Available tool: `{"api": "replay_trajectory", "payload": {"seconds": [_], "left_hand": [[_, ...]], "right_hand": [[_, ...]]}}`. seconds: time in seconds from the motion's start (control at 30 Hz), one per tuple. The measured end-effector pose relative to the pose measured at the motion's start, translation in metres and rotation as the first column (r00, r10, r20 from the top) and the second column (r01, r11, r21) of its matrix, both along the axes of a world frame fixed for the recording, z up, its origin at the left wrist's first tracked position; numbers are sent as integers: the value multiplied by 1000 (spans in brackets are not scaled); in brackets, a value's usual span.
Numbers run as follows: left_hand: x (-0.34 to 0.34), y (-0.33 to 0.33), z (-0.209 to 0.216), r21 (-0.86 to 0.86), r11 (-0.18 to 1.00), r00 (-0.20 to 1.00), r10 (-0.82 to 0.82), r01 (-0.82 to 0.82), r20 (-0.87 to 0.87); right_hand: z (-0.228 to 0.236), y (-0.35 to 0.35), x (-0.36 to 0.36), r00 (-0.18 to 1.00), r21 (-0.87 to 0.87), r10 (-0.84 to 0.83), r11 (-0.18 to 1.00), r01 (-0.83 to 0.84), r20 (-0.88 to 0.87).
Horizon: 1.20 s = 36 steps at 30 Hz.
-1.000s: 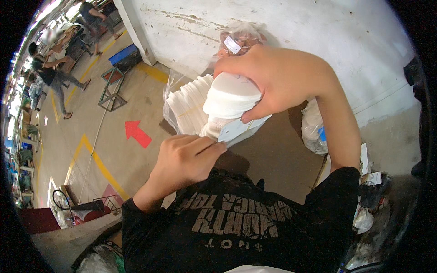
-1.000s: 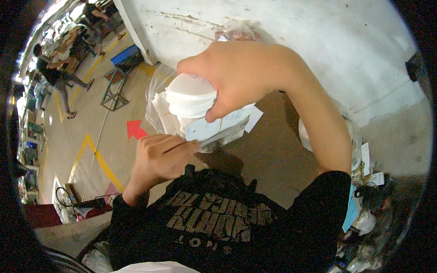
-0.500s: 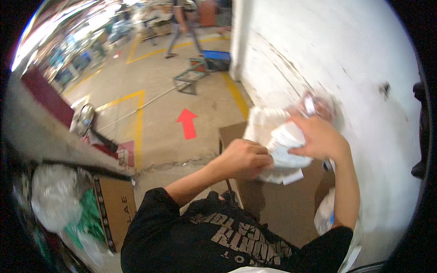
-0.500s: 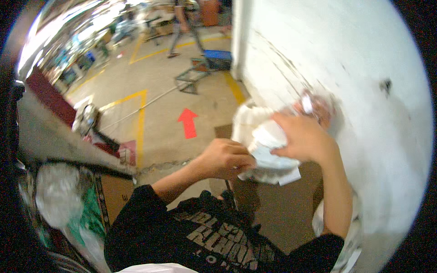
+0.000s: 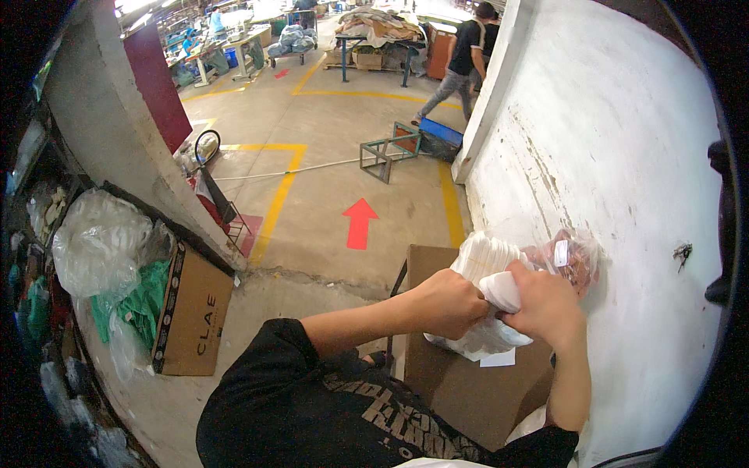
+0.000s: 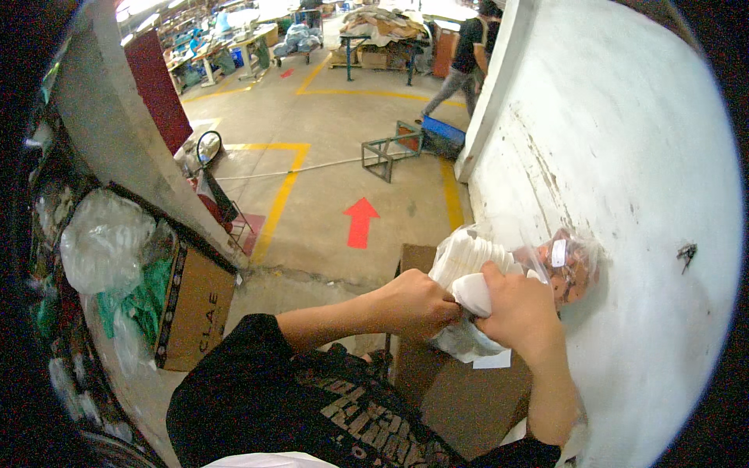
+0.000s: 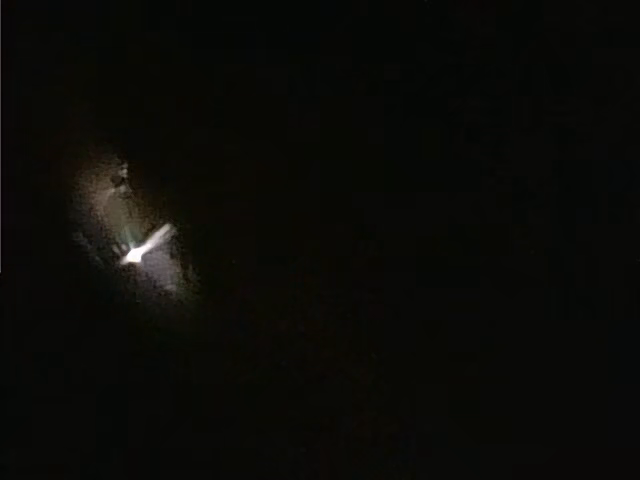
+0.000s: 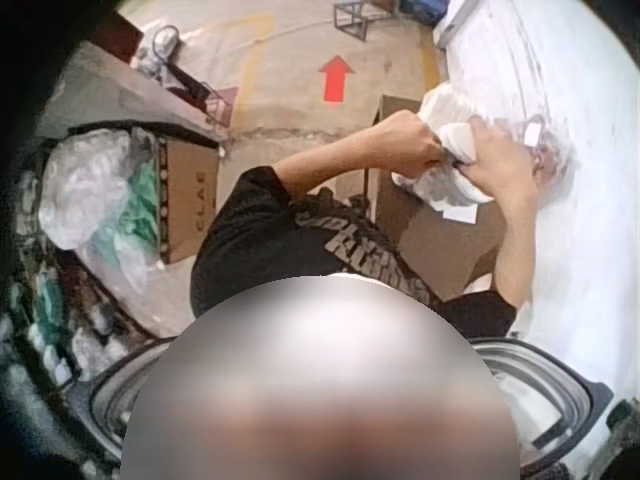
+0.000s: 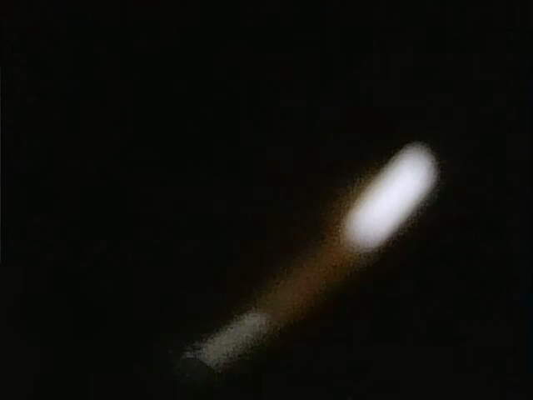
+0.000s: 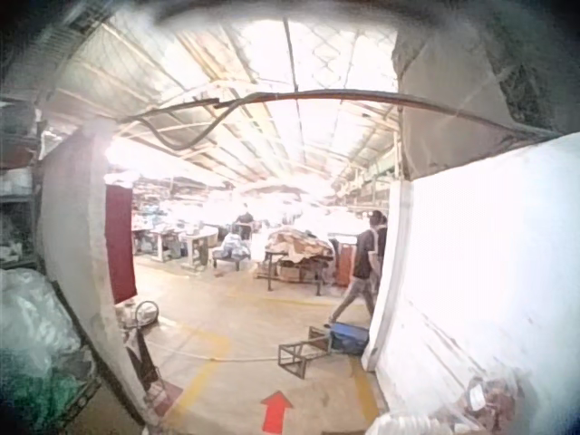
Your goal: The person places stacks of white shoe insoles into a clear plastic bag on a table, adjusts the bag, and ties it shut. The person then walks to a storage area and places the bag on a shelf.
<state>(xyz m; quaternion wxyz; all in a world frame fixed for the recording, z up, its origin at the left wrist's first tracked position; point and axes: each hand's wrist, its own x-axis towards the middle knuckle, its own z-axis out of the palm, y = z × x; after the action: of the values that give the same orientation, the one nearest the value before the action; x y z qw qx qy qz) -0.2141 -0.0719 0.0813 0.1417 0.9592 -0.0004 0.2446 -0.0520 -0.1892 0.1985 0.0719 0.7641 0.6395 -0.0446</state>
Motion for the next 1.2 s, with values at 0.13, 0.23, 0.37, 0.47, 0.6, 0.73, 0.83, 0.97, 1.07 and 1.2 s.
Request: {"api": "replay_trajectory", "payload": {"seconds": [0.13, 0.23, 0.37, 0.47, 0.6, 0.73, 0.83, 0.97, 1.07, 1.2], "left_hand": [[-5, -6, 7, 22, 999, 1000, 24, -24, -10], [-9, -12, 9, 50, 997, 998, 55, -55, -9], [-11, -18, 11, 229, 970, 997, 70, -76, 37], [-15, -20, 10, 283, 956, 996, 68, -79, 51], [-19, -17, 4, 239, 964, 988, 84, -113, 129], [-18, -18, -6, 168, 977, 975, 96, -130, 201], [-18, -16, -11, 161, 978, 970, 98, -136, 223], [-19, -13, -13, 120, 987, 980, 82, -105, 181], [-19, -10, -11, 88, 993, 964, 50, -75, 262], [-17, -10, -10, 121, 989, 973, 62, -90, 222]], "right_hand": [[1, 2, -3, 998, -15, 10, 1000, -9, 65], [7, -3, 2, 998, -9, 25, 1000, -25, 65], [-2, -10, 1, 997, 44, 56, 997, -58, 44], [-20, -8, -9, 993, 78, 113, 990, -116, 40], [-21, -10, -5, 993, 52, 105, 993, -102, -51], [0, -16, 47, 781, 5, 335, 920, -391, -527], [-25, -11, 91, 558, -100, -21, 989, -111, -830], [-88, -19, 130, 543, -335, -273, 942, -15, -794], [-114, -27, 139, 7, -395, -395, 918, 29, -918], [-114, -30, 126, 395, -325, -292, 945, -19, -871]]}}
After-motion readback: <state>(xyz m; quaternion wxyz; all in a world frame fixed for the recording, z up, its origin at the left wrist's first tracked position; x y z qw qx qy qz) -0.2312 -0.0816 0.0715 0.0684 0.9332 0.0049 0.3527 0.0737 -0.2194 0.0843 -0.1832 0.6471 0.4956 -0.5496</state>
